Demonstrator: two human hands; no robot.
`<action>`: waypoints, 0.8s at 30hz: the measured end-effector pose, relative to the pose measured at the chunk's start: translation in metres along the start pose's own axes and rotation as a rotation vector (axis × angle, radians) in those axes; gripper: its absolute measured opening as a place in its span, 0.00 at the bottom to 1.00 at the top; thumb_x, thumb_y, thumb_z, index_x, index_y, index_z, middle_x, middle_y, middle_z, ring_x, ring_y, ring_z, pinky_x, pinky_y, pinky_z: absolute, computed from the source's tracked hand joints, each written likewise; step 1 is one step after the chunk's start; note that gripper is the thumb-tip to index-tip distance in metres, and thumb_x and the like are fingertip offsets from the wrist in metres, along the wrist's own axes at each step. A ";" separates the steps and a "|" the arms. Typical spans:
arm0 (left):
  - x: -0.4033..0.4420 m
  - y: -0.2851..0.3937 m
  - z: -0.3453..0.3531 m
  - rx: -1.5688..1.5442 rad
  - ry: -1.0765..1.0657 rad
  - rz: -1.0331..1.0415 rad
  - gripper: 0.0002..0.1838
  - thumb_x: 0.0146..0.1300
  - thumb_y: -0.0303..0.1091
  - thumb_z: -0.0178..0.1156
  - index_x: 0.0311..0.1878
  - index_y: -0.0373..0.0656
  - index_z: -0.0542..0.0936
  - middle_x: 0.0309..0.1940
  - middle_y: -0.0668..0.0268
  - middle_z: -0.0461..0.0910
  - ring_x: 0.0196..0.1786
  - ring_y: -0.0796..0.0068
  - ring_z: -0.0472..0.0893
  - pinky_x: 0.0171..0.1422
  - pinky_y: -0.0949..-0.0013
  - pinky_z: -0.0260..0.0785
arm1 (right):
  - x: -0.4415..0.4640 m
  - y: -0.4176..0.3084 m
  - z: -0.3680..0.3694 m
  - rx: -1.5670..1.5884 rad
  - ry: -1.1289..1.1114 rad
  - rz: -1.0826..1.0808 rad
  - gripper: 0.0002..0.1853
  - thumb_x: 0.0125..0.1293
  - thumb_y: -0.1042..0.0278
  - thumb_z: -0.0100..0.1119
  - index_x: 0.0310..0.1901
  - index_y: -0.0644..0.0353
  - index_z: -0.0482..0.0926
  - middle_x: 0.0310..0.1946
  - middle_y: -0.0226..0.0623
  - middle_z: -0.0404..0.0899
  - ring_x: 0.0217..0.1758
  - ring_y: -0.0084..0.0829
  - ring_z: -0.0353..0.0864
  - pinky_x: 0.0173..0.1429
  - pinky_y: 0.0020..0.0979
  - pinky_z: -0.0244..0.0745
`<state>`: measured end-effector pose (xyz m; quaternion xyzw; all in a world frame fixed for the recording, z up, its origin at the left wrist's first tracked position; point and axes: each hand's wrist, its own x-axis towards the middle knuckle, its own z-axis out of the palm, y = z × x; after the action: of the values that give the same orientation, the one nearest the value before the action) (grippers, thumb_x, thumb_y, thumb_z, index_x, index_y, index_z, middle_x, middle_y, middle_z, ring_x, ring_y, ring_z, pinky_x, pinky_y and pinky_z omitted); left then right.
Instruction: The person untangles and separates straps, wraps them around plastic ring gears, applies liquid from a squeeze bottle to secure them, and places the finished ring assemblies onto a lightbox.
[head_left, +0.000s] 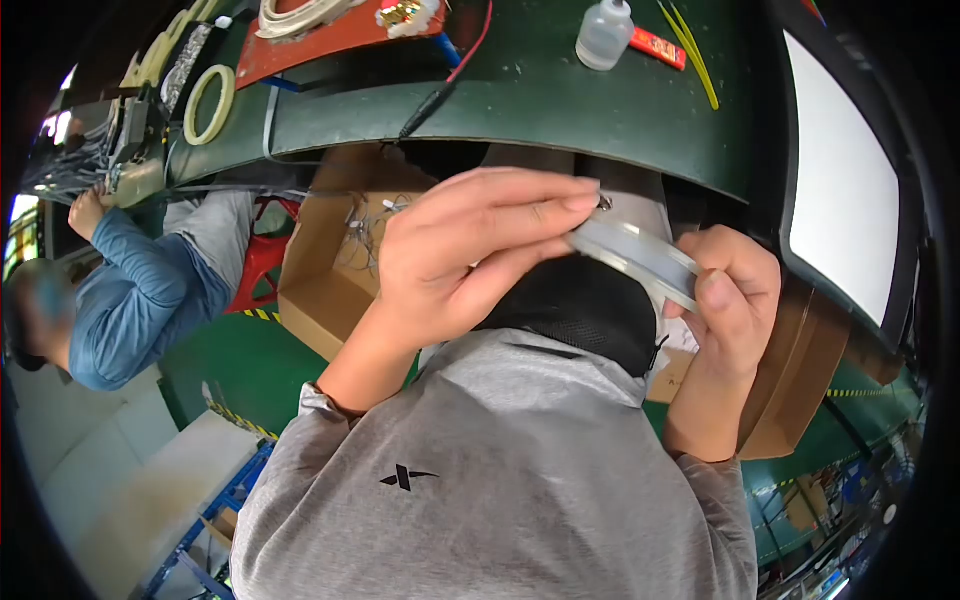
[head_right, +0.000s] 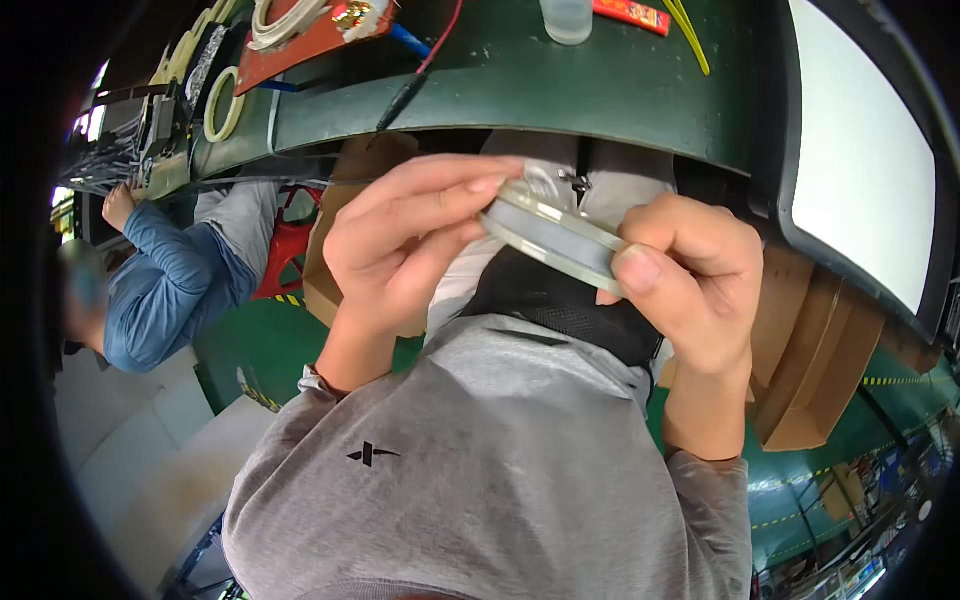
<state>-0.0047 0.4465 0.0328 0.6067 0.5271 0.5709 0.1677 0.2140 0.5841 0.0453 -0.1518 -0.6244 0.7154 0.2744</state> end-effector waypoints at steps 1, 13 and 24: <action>-0.001 0.000 0.001 0.035 -0.009 0.022 0.16 0.59 0.14 0.70 0.51 0.32 0.87 0.52 0.48 0.89 0.53 0.53 0.89 0.56 0.62 0.84 | -0.001 0.000 -0.001 -0.026 -0.047 0.044 0.18 0.76 0.61 0.61 0.30 0.67 0.83 0.23 0.34 0.81 0.23 0.18 0.72 0.28 0.25 0.62; -0.006 -0.011 0.011 -0.438 0.012 -0.352 0.13 0.70 0.25 0.67 0.56 0.32 0.85 0.54 0.50 0.88 0.57 0.60 0.87 0.63 0.60 0.79 | -0.002 0.011 -0.011 0.095 0.020 -0.014 0.26 0.69 0.52 0.63 0.17 0.62 0.74 0.11 0.33 0.73 0.13 0.24 0.67 0.20 0.30 0.56; 0.006 -0.015 0.001 -0.228 -0.311 -0.210 0.19 0.61 0.26 0.74 0.56 0.36 0.88 0.46 0.59 0.91 0.50 0.64 0.89 0.56 0.63 0.79 | -0.002 0.009 -0.008 -0.146 -0.088 0.059 0.23 0.75 0.57 0.60 0.23 0.63 0.74 0.16 0.32 0.73 0.20 0.23 0.69 0.26 0.30 0.59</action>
<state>-0.0113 0.4575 0.0235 0.6064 0.4872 0.5059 0.3729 0.2181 0.5885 0.0349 -0.1583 -0.6815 0.6817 0.2140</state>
